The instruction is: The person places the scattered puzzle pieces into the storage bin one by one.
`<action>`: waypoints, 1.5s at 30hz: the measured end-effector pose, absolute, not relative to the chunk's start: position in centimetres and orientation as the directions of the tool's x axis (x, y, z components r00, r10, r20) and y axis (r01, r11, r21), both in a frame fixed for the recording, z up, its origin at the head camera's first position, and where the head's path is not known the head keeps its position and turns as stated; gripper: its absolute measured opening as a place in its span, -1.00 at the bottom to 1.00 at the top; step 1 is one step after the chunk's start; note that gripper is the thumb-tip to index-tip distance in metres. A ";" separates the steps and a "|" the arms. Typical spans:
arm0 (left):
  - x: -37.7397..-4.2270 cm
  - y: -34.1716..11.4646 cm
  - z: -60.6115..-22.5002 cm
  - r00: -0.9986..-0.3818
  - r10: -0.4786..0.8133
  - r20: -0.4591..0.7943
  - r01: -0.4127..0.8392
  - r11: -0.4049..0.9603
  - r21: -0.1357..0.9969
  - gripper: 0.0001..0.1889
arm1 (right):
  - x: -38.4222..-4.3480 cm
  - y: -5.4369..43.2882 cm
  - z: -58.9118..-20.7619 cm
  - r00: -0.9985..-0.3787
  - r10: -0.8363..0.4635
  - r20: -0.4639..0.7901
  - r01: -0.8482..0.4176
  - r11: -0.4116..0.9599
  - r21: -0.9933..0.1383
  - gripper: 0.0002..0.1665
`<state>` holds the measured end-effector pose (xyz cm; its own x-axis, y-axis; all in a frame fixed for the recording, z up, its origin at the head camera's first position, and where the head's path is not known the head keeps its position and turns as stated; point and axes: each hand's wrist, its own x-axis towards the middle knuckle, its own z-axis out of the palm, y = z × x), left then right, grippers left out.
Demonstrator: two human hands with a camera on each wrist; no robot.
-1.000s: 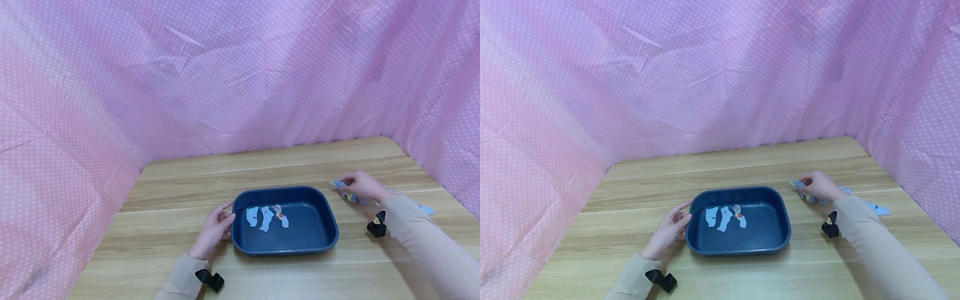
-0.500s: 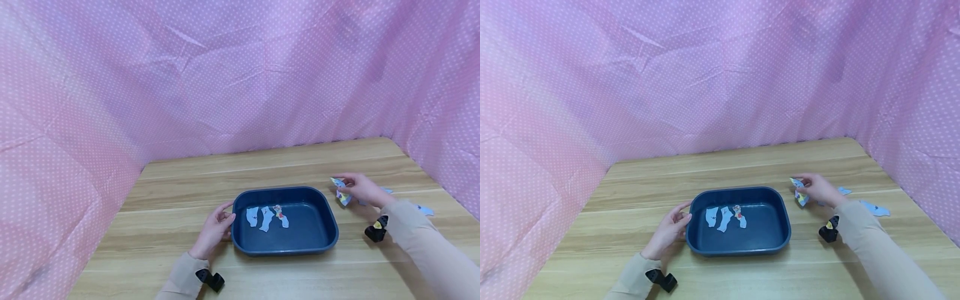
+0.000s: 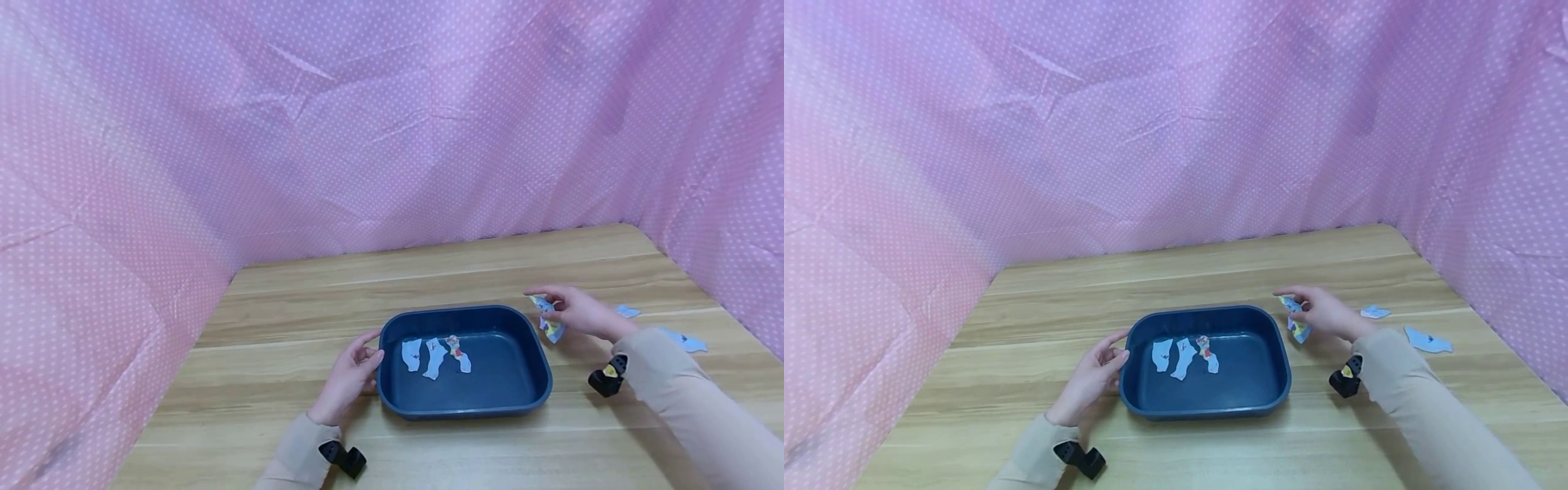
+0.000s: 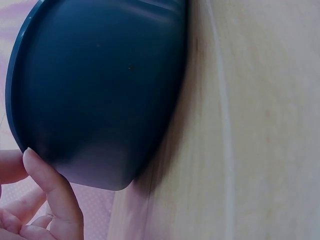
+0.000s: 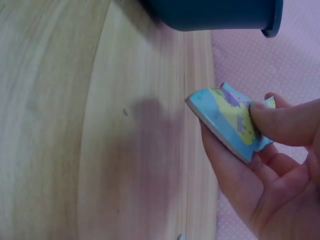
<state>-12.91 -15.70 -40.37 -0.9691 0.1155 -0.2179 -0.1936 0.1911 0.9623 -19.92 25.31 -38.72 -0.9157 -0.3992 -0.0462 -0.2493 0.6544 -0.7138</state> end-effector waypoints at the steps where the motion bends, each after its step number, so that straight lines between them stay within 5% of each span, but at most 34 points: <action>1: -12.9 -15.7 -40.4 -0.969 0.117 -0.216 -0.191 0.190 0.963 -0.52 | -19.9 25.3 -38.7 -0.918 -0.393 -0.048 -0.243 0.655 -0.716 -0.46; 14: -13.1 -15.8 -40.9 -0.972 0.121 -0.199 -0.176 0.179 0.968 -0.51 | -19.9 25.3 -37.6 -0.962 -0.264 -0.072 -0.104 0.596 -0.796 -0.43; 35: -13.4 -16.0 -41.0 -0.968 0.118 -0.221 -0.197 0.188 0.962 -0.53 | -19.9 22.9 -35.0 -0.955 -0.278 0.101 -0.234 0.505 -0.831 -0.45; 45: -13.5 -15.9 -40.9 -0.968 0.118 -0.220 -0.196 0.184 0.963 -0.53 | -20.0 20.7 -33.8 -0.945 -0.317 0.082 -0.228 0.459 -0.859 -0.42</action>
<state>-13.54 -15.91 -40.89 -0.9684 0.1183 -0.2197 -0.1961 0.1836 0.9632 -20.03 20.71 -33.79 -0.9448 -0.3172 0.0820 -0.2284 0.4586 -0.8588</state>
